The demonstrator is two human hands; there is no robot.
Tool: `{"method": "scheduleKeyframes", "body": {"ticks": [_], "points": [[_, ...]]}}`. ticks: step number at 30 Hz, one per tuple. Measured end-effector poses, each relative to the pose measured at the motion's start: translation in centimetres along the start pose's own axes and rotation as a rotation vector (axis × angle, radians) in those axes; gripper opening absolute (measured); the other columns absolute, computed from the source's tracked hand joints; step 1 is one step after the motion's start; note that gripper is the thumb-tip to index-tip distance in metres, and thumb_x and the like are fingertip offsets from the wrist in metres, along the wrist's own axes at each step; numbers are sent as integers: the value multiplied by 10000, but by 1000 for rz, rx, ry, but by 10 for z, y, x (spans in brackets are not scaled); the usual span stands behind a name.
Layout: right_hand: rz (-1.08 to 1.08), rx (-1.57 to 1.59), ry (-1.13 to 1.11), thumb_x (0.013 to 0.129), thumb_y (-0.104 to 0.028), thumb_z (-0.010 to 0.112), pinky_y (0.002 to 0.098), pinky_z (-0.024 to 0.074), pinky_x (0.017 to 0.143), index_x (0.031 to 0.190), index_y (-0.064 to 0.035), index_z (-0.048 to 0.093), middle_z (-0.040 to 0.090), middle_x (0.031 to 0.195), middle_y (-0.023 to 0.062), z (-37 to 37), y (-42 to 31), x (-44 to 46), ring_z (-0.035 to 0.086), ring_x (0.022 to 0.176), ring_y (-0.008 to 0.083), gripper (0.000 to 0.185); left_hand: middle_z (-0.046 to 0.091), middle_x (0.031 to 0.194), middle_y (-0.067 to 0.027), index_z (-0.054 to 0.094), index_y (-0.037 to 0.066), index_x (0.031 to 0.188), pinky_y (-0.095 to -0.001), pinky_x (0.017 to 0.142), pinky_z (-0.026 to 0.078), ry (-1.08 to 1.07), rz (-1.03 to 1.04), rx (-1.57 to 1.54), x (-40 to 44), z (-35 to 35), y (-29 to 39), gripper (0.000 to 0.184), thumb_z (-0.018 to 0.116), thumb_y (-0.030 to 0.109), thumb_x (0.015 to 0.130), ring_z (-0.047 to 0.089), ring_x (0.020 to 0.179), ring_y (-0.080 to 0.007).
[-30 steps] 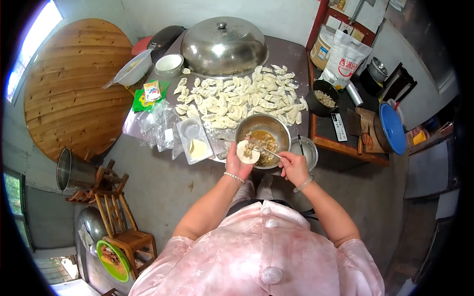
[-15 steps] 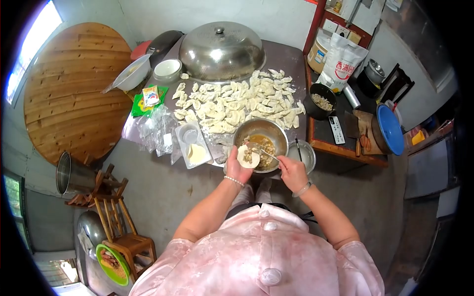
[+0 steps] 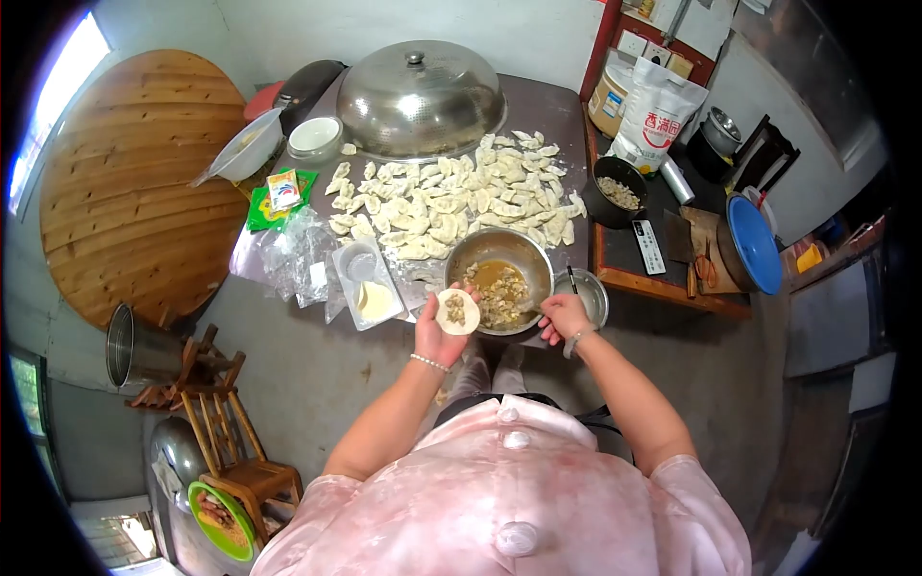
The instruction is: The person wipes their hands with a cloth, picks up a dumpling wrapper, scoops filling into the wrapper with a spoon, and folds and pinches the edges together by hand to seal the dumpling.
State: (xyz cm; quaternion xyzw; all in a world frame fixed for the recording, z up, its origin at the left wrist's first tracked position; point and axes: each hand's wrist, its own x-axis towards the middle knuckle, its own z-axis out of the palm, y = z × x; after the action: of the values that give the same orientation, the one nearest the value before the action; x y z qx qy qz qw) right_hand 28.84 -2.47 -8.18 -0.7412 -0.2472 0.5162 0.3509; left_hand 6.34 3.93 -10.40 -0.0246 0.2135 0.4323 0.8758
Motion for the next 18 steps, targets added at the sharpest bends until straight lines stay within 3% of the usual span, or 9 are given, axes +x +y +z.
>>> {"method": "scheduleKeyframes", "body": {"ticks": [1, 5, 9, 12, 13, 15, 18], "points": [[68, -20, -22, 857, -68, 466, 260, 375, 276, 966, 25, 557, 574, 619, 104, 4, 3, 5, 512, 365, 151, 170, 465, 1268, -174, 447, 25, 1217, -411, 1001, 345, 12, 1, 2, -3, 1, 1, 474, 354, 389, 928, 441, 1177, -316], [-11, -421, 24, 846, -101, 467, 314, 397, 324, 860, -7, 598, 558, 533, 99, 22, 19, 30, 497, 352, 153, 162, 470, 1263, -171, 442, 21, 1225, -399, 1001, 348, 38, -12, 26, -7, 1, -1, 480, 349, 388, 929, 447, 1173, -311], [-76, -669, -96, 827, -145, 488, 382, 439, 417, 834, -33, 615, 592, 570, 131, 11, -5, 9, 560, 422, 244, 169, 479, 1248, -176, 437, 16, 1223, -392, 997, 351, 21, -22, 40, -9, 2, -5, 477, 353, 382, 929, 454, 1162, -310], [-632, -938, 344, 808, -173, 525, 417, 478, 551, 832, -55, 623, 620, 651, 147, -17, 19, 22, 606, 587, 313, 156, 488, 1227, -177, 434, 13, 1213, -389, 991, 355, -9, -27, 43, -12, 3, -2, 468, 369, 377, 927, 464, 1144, -312], [-501, -883, 415, 772, -178, 576, 442, 472, 660, 822, -68, 629, 630, 721, 154, -28, 13, 21, 603, 719, 344, 132, 490, 1225, -176, 435, 13, 1213, -388, 989, 356, -10, -30, 43, -12, 1, -1, 470, 368, 379, 927, 467, 1140, -311], [-468, -804, 501, 723, -173, 626, 441, 474, 691, 850, -74, 639, 635, 766, 164, -50, 20, 26, 610, 759, 340, 161, 493, 1219, -175, 434, 13, 1214, -387, 987, 359, -18, -35, 44, -14, 0, 1, 473, 365, 382, 926, 471, 1135, -310], [-307, -889, 455, 721, -173, 622, 425, 482, 753, 880, -70, 636, 626, 860, 202, -62, 34, 26, 606, 849, 343, 190, 500, 1205, -174, 434, 15, 1214, -389, 978, 367, -32, -36, 51, -14, 2, 2, 477, 359, 387, 926, 478, 1125, -309]]}}
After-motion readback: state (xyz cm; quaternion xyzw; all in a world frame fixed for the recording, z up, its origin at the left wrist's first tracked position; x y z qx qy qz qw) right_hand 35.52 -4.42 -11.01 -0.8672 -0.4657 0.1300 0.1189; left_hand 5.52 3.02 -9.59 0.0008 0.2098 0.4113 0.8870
